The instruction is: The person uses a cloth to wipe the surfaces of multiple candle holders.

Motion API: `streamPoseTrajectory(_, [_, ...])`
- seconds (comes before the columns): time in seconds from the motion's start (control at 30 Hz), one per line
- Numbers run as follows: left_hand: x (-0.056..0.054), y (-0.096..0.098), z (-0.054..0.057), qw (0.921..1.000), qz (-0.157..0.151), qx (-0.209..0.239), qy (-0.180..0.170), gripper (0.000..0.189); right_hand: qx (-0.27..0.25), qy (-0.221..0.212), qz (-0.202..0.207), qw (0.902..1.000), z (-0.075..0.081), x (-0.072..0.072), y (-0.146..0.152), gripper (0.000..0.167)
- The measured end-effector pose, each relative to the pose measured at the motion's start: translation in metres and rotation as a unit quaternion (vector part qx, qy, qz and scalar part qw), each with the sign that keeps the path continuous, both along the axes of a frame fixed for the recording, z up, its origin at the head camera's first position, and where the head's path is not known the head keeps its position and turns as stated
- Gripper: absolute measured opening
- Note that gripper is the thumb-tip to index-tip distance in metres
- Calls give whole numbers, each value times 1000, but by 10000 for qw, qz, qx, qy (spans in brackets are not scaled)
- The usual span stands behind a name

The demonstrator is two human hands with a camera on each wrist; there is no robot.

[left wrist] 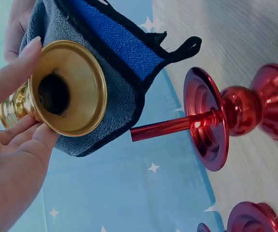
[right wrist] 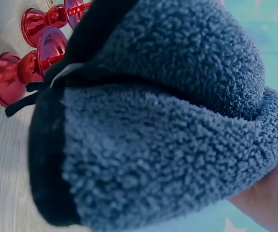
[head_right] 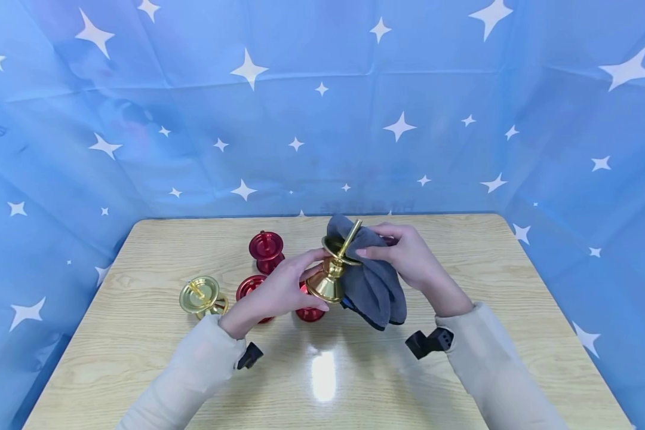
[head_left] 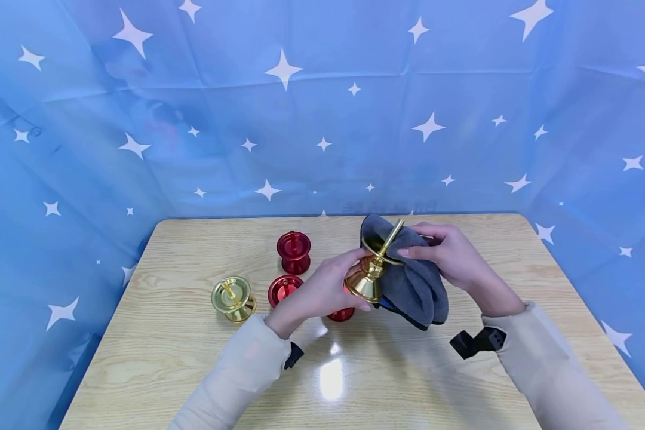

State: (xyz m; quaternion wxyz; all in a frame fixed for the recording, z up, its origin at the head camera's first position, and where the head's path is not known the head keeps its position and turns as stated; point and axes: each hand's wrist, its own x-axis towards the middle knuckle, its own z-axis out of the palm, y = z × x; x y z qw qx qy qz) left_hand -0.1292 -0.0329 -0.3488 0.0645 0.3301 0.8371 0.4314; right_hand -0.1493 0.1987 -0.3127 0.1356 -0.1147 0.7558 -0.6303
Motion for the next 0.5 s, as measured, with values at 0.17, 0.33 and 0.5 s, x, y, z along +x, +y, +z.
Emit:
streamPoseTrajectory(0.17, [1,1,0,9999,23,166,-19,73,105,63,-46,9999,0,0,0,39])
streamPoseTrajectory(0.33, [0,1,-1,9911,198,804,-1046,75,477,351,-275,9979,1,2,8,42])
streamPoseTrajectory(0.5, [-5,-5,-1,9688,835,1538,-1755,75,1280,795,-741,9858,5,11,23,44])
